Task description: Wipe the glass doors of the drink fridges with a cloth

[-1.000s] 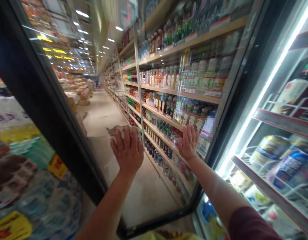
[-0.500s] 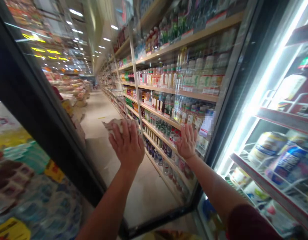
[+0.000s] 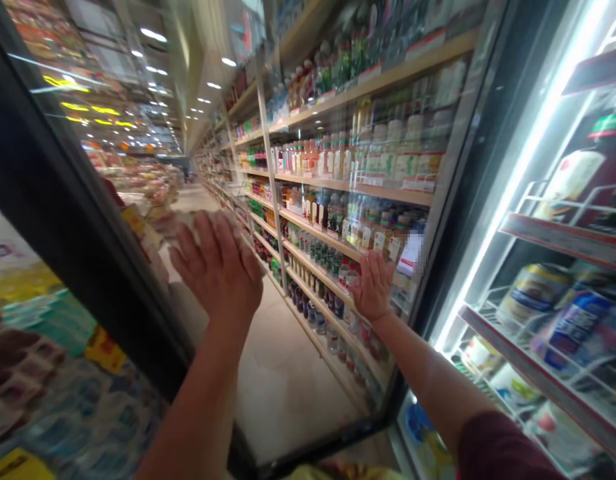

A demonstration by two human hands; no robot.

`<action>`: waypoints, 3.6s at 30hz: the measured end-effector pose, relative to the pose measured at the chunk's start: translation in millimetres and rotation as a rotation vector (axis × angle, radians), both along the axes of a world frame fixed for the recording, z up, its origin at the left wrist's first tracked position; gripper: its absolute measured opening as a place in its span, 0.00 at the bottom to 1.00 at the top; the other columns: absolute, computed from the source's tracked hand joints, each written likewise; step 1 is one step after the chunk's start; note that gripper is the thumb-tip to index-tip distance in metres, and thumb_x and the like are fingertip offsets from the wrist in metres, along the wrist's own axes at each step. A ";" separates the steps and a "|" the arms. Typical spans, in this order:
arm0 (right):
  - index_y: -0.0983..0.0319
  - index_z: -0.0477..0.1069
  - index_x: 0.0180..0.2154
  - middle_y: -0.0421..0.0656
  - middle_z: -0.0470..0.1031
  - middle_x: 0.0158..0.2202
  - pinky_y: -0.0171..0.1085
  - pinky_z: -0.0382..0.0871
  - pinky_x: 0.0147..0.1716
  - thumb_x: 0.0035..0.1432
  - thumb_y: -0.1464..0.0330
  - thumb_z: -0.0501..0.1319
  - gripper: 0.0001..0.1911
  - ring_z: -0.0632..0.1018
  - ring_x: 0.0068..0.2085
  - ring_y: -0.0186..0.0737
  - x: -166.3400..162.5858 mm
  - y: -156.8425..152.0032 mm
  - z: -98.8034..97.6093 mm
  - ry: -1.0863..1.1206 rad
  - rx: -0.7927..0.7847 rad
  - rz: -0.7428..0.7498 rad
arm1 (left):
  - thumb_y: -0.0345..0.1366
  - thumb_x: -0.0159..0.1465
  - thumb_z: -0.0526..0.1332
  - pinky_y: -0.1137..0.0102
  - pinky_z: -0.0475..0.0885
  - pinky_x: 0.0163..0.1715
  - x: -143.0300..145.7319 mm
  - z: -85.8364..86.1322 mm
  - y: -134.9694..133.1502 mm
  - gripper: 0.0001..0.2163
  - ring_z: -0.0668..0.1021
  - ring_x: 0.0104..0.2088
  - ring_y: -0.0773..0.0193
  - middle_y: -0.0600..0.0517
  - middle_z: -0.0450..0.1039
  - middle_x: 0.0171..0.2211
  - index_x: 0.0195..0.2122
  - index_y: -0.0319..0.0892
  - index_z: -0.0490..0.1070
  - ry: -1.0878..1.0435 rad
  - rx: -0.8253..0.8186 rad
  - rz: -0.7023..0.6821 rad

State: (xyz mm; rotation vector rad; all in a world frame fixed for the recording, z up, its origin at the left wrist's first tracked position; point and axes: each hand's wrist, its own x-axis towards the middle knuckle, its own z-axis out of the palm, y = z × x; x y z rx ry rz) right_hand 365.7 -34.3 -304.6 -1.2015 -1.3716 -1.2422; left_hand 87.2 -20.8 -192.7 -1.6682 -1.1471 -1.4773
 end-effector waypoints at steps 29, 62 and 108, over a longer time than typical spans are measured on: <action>0.64 0.49 0.71 0.55 0.65 0.66 0.54 0.50 0.70 0.67 0.66 0.50 0.34 0.60 0.71 0.50 3.5 -2.4 -0.2 0.003 -0.023 -0.012 | 0.38 0.68 0.59 0.39 0.46 0.69 -64.7 -129.5 -0.5 0.36 0.44 0.73 0.42 0.36 0.44 0.72 0.74 0.42 0.43 0.161 -0.079 0.022; 0.65 0.45 0.72 0.55 0.57 0.70 0.60 0.49 0.69 0.70 0.64 0.43 0.32 0.51 0.74 0.51 6.4 1.1 3.8 0.000 -0.031 0.007 | 0.44 0.71 0.54 0.44 0.35 0.71 -32.9 -118.1 1.8 0.30 0.40 0.74 0.47 0.41 0.45 0.73 0.71 0.41 0.53 0.132 -0.214 -0.080; 0.62 0.54 0.70 0.51 0.55 0.70 0.65 0.44 0.68 0.71 0.58 0.35 0.32 0.49 0.74 0.50 13.0 -6.8 10.1 0.100 -0.269 0.133 | 0.47 0.71 0.52 0.43 0.36 0.71 25.2 -177.9 -40.0 0.27 0.43 0.73 0.46 0.41 0.52 0.71 0.68 0.41 0.60 0.204 -0.503 -0.138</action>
